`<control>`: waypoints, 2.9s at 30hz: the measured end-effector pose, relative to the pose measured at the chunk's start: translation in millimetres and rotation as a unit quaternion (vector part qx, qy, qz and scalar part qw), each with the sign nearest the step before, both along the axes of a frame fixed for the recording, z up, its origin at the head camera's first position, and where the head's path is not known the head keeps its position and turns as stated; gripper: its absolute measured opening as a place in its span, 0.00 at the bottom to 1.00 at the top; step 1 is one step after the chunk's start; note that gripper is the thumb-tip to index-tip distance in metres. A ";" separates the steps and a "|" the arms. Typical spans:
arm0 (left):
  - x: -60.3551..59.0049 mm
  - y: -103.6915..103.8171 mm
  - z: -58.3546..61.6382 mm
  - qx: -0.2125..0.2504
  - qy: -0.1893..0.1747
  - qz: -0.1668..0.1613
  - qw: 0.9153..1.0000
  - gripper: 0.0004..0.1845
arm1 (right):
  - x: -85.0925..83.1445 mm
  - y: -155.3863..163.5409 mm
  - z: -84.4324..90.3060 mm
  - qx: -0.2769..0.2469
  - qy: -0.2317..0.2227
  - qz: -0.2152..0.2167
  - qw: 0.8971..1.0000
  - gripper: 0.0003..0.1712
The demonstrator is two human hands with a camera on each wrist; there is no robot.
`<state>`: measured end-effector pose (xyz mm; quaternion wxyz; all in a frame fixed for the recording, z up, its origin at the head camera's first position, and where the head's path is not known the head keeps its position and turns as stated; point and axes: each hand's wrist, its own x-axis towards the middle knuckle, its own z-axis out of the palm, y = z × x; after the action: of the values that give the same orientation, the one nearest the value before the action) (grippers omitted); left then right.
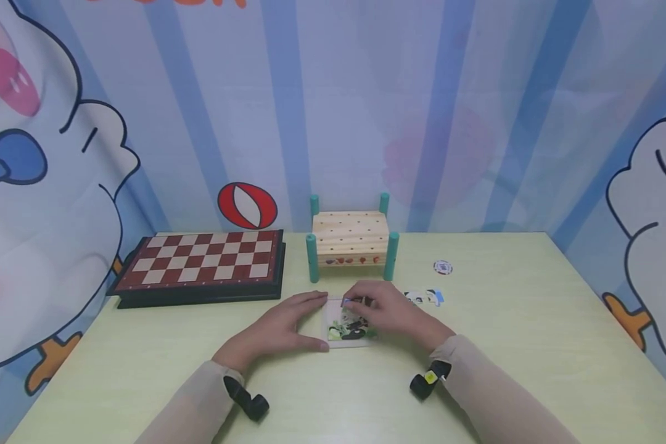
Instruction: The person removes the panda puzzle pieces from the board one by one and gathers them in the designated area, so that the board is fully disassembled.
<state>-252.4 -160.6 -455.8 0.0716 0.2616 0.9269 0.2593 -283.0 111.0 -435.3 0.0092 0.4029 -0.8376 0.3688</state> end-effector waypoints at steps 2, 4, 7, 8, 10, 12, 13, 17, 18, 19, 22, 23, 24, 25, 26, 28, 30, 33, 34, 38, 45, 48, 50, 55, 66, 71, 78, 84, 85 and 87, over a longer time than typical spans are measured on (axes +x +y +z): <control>-0.4 0.4 -0.7 -0.003 -0.002 0.002 1.000 0.53 | -1.1 11.4 -0.7 0.002 0.002 -0.007 1.000 0.07; -0.6 0.7 -1.2 -0.006 -0.002 0.003 1.000 0.53 | -1.3 23.7 -0.9 0.007 -0.001 -0.017 1.000 0.07; -0.7 0.9 -1.3 -0.007 -0.003 0.005 1.000 0.54 | -1.1 40.9 -1.1 0.021 -0.010 -0.039 0.999 0.07; -0.6 1.0 -1.1 -0.007 -0.004 0.006 1.000 0.54 | -0.7 45.9 -0.7 0.027 -0.013 -0.046 0.998 0.06; -0.3 1.1 -0.5 -0.007 -0.004 0.007 1.000 0.54 | 0.5 55.2 0.0 0.037 -0.024 -0.057 0.997 0.06; 0.1 1.0 0.0 -0.006 -0.005 0.007 1.000 0.54 | 1.6 63.1 0.3 0.047 -0.038 -0.064 0.996 0.04; 0.3 0.9 0.1 -0.006 -0.005 0.007 1.000 0.54 | 2.1 66.4 0.2 0.051 -0.044 -0.063 0.996 0.04; 0.7 0.5 0.1 -0.002 -0.003 0.003 1.000 0.54 | 2.6 74.4 -2.1 0.060 -0.055 -0.053 0.995 0.03; 0.8 0.3 0.1 -0.002 -0.003 0.003 1.000 0.54 | 2.7 75.2 -2.6 0.059 -0.055 -0.048 0.996 0.04; 0.9 0.2 0.2 -0.002 -0.003 0.003 1.000 0.54 | 2.9 75.4 -2.8 0.060 -0.054 -0.046 0.996 0.04; 0.9 0.1 0.5 -0.003 -0.003 0.003 1.000 0.54 | 2.7 74.8 -3.5 0.065 -0.053 -0.044 0.995 0.04; 0.7 0.2 0.5 -0.002 -0.004 0.004 1.000 0.54 | 2.7 74.1 -3.4 0.068 -0.052 -0.045 0.995 0.04; 0.7 0.3 0.5 -0.002 -0.005 0.004 1.000 0.53 | 2.9 73.4 -3.3 0.071 -0.050 -0.046 0.995 0.04; 0.7 0.3 0.6 -0.001 -0.006 0.005 1.000 0.53 | 3.0 72.4 -3.3 0.076 -0.044 -0.046 0.995 0.03; 0.6 0.2 0.5 0.000 -0.007 0.005 1.000 0.53 | 3.0 71.3 -3.3 0.081 -0.035 -0.047 0.995 0.03; 0.8 0.2 0.5 0.000 -0.009 0.007 1.000 0.53 | 3.2 69.7 -3.7 0.091 -0.016 -0.047 0.995 0.03; 0.8 0.2 0.5 0.000 -0.010 0.008 1.000 0.53 | 3.2 68.4 -3.9 0.099 0.006 -0.048 0.994 0.03; 1.0 0.3 1.0 0.000 -0.011 0.009 1.000 0.53 | 3.0 67.4 -4.3 0.108 0.022 -0.051 0.993 0.05; 1.1 0.3 1.1 0.000 -0.010 0.008 1.000 0.53 | 3.0 67.1 -4.2 0.111 0.022 -0.054 0.992 0.05; 1.2 0.6 1.8 0.000 -0.008 0.006 1.000 0.53 | 3.3 66.6 -3.5 0.118 0.011 -0.065 0.991 0.04; 1.8 1.2 2.0 0.001 -0.008 0.004 1.000 0.53 | 2.4 66.5 -6.1 0.120 -0.001 -0.067 0.990 0.05; 1.9 1.2 2.1 -0.001 -0.009 0.006 1.000 0.53 | 1.9 66.7 -7.4 0.120 0.001 -0.065 0.991 0.05; 1.9 1.3 2.0 0.000 -0.008 0.005 1.000 0.53 | 1.8 66.9 -7.6 0.119 0.003 -0.064 0.991 0.05; 1.8 0.7 1.9 0.002 -0.007 0.003 1.000 0.54 | 2.4 67.3 -6.8 0.118 0.004 -0.063 0.991 0.05; 1.2 0.4 0.5 -0.003 -0.007 0.009 1.000 0.53 | 4.0 66.4 -5.4 0.118 0.001 -0.058 0.991 0.05; 0.6 0.3 0.4 -0.002 -0.004 0.006 1.000 0.54 | 3.9 66.6 -5.4 0.121 0.008 -0.058 0.991 0.05; -0.5 0.4 -0.2 -0.003 -0.002 0.002 1.000 0.54 | 5.0 67.8 -4.2 0.106 0.028 -0.050 0.993 0.04; 0.2 0.4 -0.1 -0.004 -0.003 0.005 1.000 0.53 | 6.3 66.8 -2.8 0.096 0.038 -0.049 0.993 0.05; 0.4 0.5 0.1 -0.004 -0.003 0.005 1.000 0.53 | 6.4 66.8 -2.6 0.092 0.039 -0.049 0.994 0.05; 1.1 0.7 1.1 -0.003 -0.004 0.005 1.000 0.53 | 6.8 66.8 -2.2 0.086 0.043 -0.048 0.994 0.04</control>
<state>-251.3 -159.9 -454.6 0.0748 0.2556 0.9287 0.2579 -276.2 177.8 -437.6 0.0282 0.3765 -0.8837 0.2768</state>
